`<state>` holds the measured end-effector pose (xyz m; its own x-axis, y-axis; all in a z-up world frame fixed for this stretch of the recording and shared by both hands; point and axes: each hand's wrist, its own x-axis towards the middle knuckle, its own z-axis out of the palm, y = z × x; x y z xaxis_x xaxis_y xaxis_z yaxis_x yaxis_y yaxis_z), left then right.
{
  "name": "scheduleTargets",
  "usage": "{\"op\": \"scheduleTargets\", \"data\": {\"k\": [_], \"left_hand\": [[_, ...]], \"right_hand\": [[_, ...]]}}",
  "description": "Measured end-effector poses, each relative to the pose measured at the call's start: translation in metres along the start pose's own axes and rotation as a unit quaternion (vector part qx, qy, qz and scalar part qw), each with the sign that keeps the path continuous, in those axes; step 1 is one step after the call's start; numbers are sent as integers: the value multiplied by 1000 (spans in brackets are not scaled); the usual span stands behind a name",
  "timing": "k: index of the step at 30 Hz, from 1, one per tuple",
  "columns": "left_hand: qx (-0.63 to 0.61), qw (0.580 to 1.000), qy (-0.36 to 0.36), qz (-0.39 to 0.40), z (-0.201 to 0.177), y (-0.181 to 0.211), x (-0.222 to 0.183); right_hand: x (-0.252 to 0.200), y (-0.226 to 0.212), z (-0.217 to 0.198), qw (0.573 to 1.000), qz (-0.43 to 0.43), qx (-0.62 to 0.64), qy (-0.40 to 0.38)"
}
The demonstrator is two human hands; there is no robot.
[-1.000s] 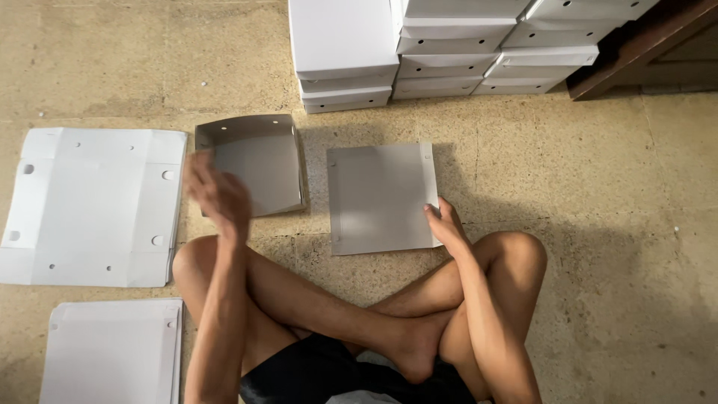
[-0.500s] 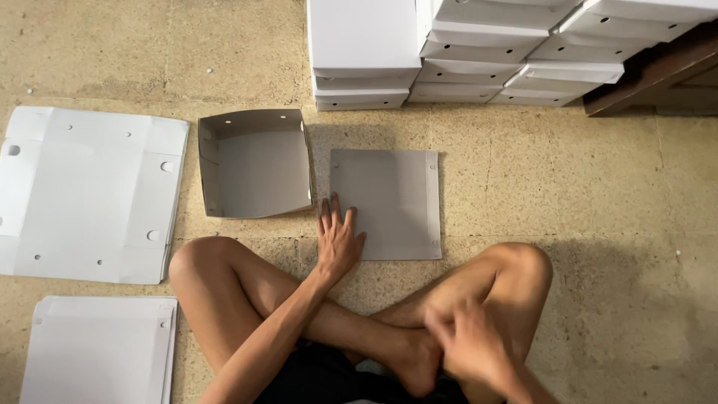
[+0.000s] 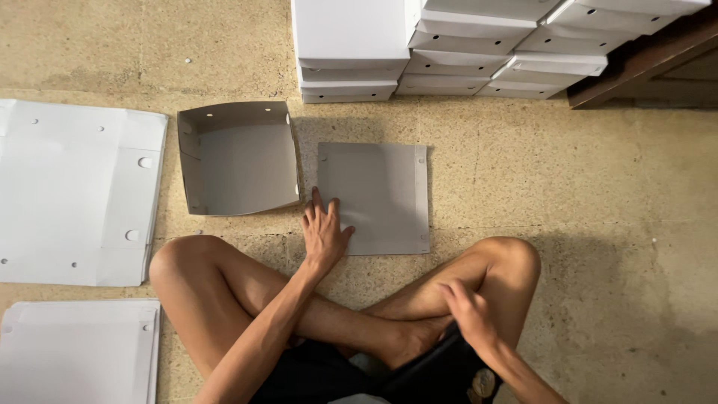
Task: The person folds white cardboard flats into boxes by hand, tucking the tabs to secure the sides and stacking the completed boxes.
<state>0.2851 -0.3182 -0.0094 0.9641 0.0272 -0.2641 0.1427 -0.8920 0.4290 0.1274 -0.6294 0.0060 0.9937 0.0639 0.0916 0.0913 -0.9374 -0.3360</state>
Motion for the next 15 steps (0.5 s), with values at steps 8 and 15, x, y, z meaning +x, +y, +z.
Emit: {"op": "scheduleTargets", "data": {"k": [8,15], "left_hand": [[-20,998,26,-48,-8,1,2],[-148,983,22,-109,-43,21,7]], "right_hand": [[131,-61,37,991,106,3,84],[186,-41,90,968,208,129,54]]}}
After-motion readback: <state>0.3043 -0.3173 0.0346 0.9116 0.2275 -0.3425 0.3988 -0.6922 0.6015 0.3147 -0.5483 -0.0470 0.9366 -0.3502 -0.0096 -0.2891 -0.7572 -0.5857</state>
